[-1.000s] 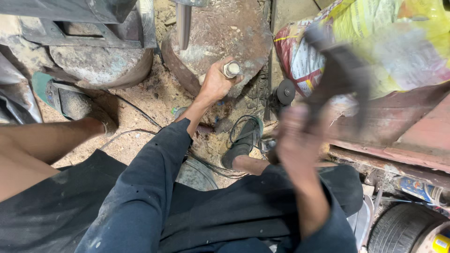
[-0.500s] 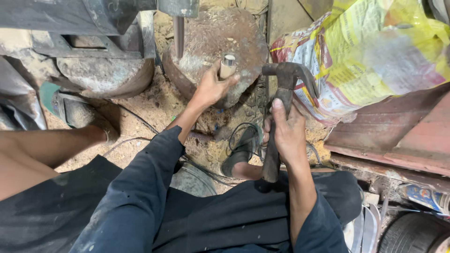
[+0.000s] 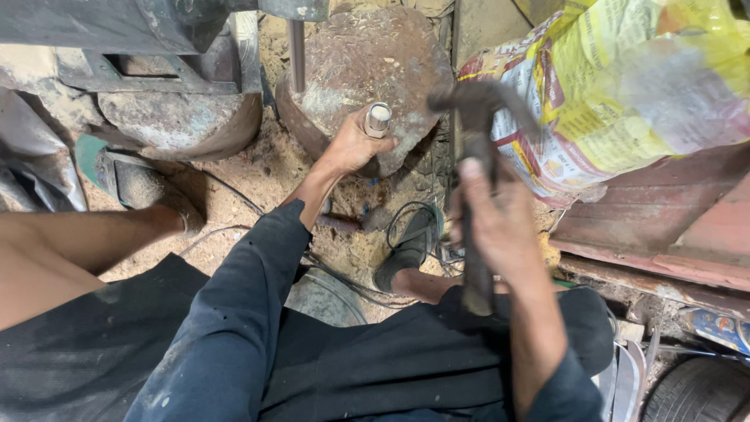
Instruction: The person shapes a wooden handle by pressing it against a rotating grinding wheel, then inserts a metal sleeve and taps it with a hammer. They use an angle grinder to smooth the sleeve and continue grinding the wooden handle on the wheel.
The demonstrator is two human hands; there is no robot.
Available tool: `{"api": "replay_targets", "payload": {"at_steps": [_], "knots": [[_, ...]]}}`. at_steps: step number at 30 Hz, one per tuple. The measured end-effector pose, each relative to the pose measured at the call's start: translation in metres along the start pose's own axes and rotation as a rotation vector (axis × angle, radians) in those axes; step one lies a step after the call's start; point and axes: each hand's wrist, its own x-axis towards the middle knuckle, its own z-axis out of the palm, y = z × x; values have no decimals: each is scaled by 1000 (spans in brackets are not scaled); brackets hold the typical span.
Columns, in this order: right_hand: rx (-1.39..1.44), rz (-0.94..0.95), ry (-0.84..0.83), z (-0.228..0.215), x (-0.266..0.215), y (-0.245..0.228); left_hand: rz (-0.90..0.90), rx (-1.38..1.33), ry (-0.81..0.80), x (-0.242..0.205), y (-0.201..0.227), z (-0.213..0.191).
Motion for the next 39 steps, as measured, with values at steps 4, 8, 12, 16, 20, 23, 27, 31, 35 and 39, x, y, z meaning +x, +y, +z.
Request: {"api": "replay_targets", "payload": {"at_steps": [4, 8, 12, 16, 20, 23, 27, 31, 35, 39], "knots": [[-72, -341, 125, -17, -26, -34, -34, 61, -8, -2, -8, 0], [-368, -436, 200, 21, 2, -6, -11, 9, -14, -1, -5, 0], [-306, -112, -36, 45, 37, 49, -66, -110, 7, -7, 0, -7], [-301, 99, -53, 16, 30, 44, 66, 12, -4, 1, -7, -5], [-208, -193, 33, -1, 0, -18, 56, 10, -5, 5, -10, -2], [-476, -331, 157, 24, 0, -44, 30, -11, -10, 2, -11, 0], [-640, -199, 29, 58, 31, -17, 48, 67, -124, -9, -8, 6], [-333, 9, -9, 25, 34, 13, 40, 67, -27, -4, -9, 8], [-205, -8, 55, 3, 18, 7, 102, -32, 64, 9, -7, 12], [-71, -27, 64, 4, 13, -14, -172, -194, 139, 12, 9, 18]]}}
